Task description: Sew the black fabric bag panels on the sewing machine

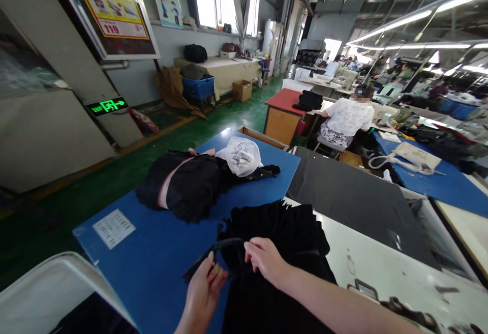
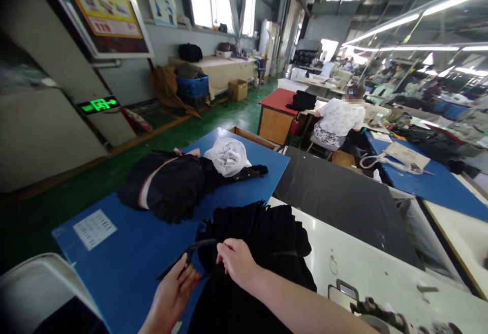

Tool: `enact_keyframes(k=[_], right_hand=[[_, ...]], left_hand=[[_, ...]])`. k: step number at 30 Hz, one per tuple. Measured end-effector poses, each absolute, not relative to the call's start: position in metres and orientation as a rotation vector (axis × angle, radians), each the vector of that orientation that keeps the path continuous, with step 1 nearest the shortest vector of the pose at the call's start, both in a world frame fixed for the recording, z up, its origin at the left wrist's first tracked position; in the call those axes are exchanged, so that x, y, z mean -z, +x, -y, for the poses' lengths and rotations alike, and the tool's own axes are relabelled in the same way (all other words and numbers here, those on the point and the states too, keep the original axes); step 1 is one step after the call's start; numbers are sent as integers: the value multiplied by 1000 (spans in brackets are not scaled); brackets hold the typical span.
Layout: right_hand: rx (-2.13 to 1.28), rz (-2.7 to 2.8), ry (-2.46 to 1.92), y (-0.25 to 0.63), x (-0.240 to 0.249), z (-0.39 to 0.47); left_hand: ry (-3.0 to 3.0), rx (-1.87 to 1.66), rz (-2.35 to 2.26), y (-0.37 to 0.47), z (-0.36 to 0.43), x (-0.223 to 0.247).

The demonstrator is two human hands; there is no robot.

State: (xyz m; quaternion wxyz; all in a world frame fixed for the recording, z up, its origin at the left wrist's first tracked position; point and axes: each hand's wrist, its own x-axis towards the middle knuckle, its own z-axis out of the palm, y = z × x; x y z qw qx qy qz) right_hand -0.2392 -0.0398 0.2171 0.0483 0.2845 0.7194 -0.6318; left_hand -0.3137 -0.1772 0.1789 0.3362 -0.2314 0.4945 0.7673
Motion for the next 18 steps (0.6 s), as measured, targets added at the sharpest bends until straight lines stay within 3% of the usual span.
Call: enact_keyframes(k=[3, 7, 11, 18], right_hand=[[1840, -2249, 785, -242, -218, 47], [1722, -2205, 599, -239, -221, 51], [1726, -2126, 549, -237, -216, 46], [1899, -2032, 803, -242, -203, 39]], left_hand=[[44, -1850, -1662, -314, 187, -214], [744, -1324, -2088, -334, 173, -255], [771, -1273, -2046, -349, 150, -256], [392, -1599, -1831, -303, 178, -201]])
